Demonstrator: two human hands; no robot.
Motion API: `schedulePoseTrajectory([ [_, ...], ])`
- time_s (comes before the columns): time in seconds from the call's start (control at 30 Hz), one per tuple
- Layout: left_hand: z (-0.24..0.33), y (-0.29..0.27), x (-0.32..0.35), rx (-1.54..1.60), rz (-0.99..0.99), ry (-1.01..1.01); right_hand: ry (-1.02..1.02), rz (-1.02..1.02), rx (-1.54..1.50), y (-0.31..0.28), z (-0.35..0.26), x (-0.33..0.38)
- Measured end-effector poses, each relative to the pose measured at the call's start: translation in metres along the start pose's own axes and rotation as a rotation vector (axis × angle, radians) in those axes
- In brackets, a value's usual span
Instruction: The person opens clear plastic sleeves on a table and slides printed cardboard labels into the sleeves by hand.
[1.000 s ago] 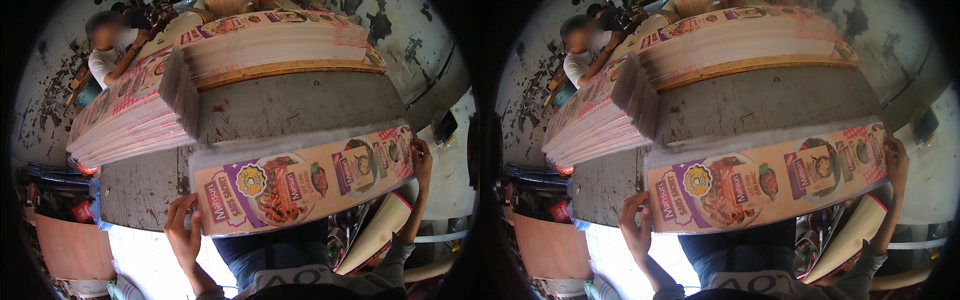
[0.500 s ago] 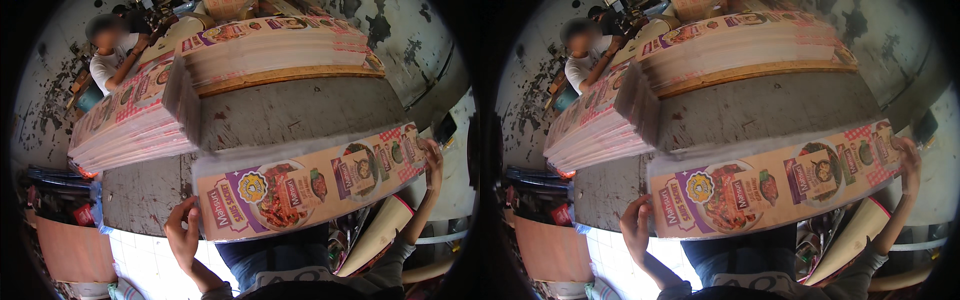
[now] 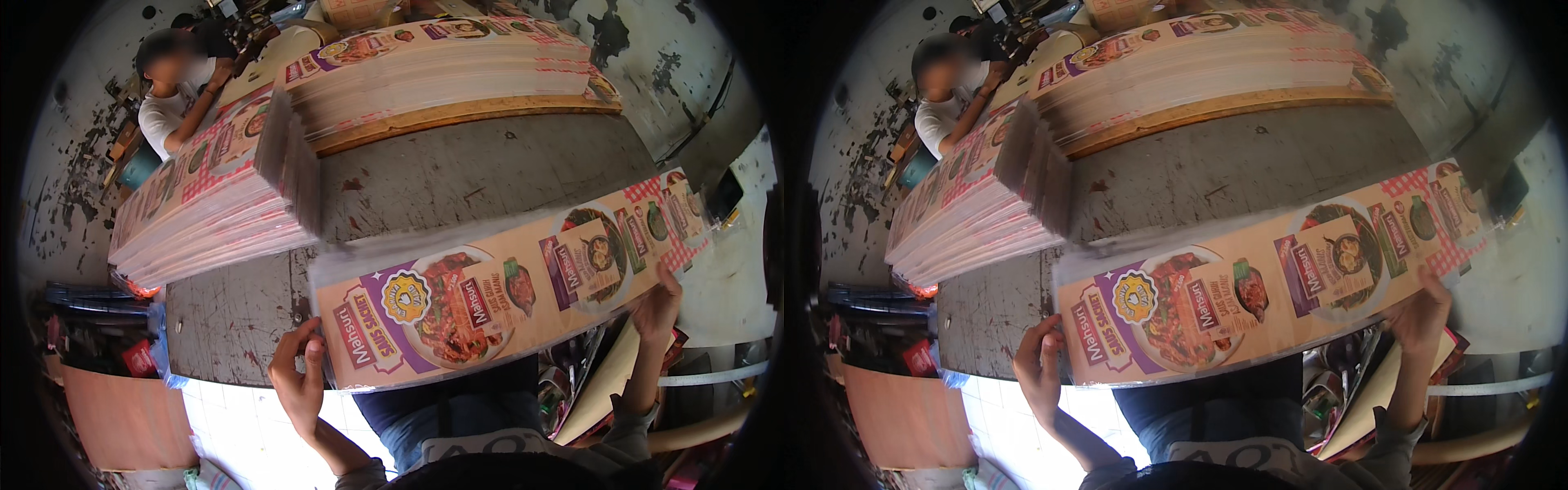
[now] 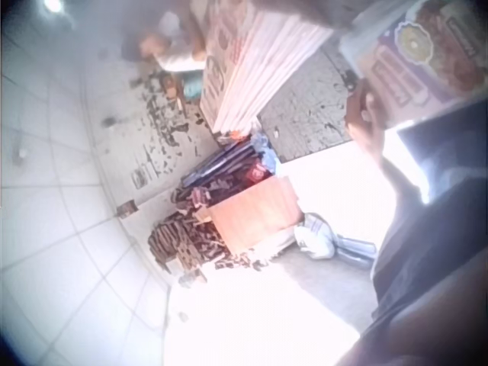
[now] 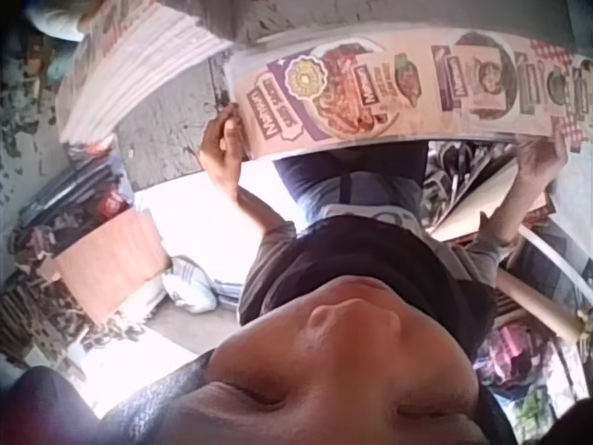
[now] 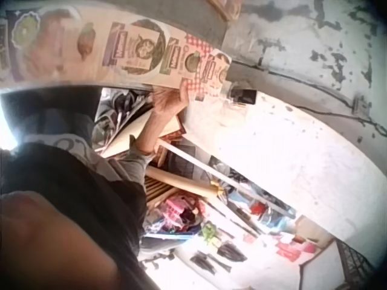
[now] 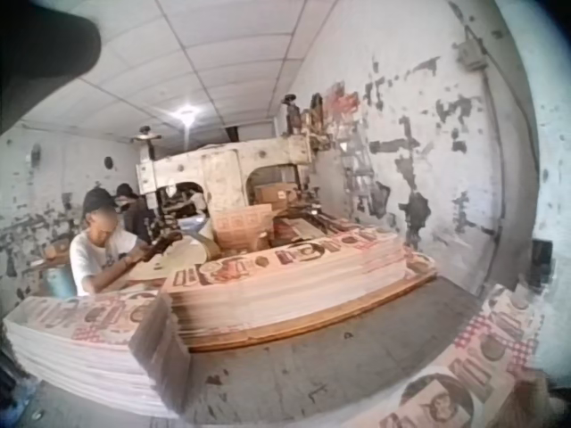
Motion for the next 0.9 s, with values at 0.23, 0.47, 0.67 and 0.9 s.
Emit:
schedulePoseTrajectory([
  [0.23,-0.018,0.000,0.006,0.126,0.138,0.057,0.123,-0.069,0.014,0.049,0.025,0.014],
  [0.47,-0.018,0.001,0.006,0.186,0.227,0.074,0.009,-0.092,0.014,0.071,0.009,0.009],
  [0.67,-0.022,-0.001,0.006,0.108,0.295,0.039,-0.056,-0.101,0.048,0.072,0.001,-0.002],
  [0.9,-0.021,-0.002,0.009,0.128,0.321,0.082,-0.165,-0.061,0.103,0.052,-0.020,-0.035],
])
Point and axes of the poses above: each hand's wrist, its own x-axis away from the middle knuckle, its own y-axis out of the palm, z = x × y, the point moved 5 cm from there along -x, towards the middle knuckle, and after that the axes turned 12 degrees about x, right-handed, at the moved point
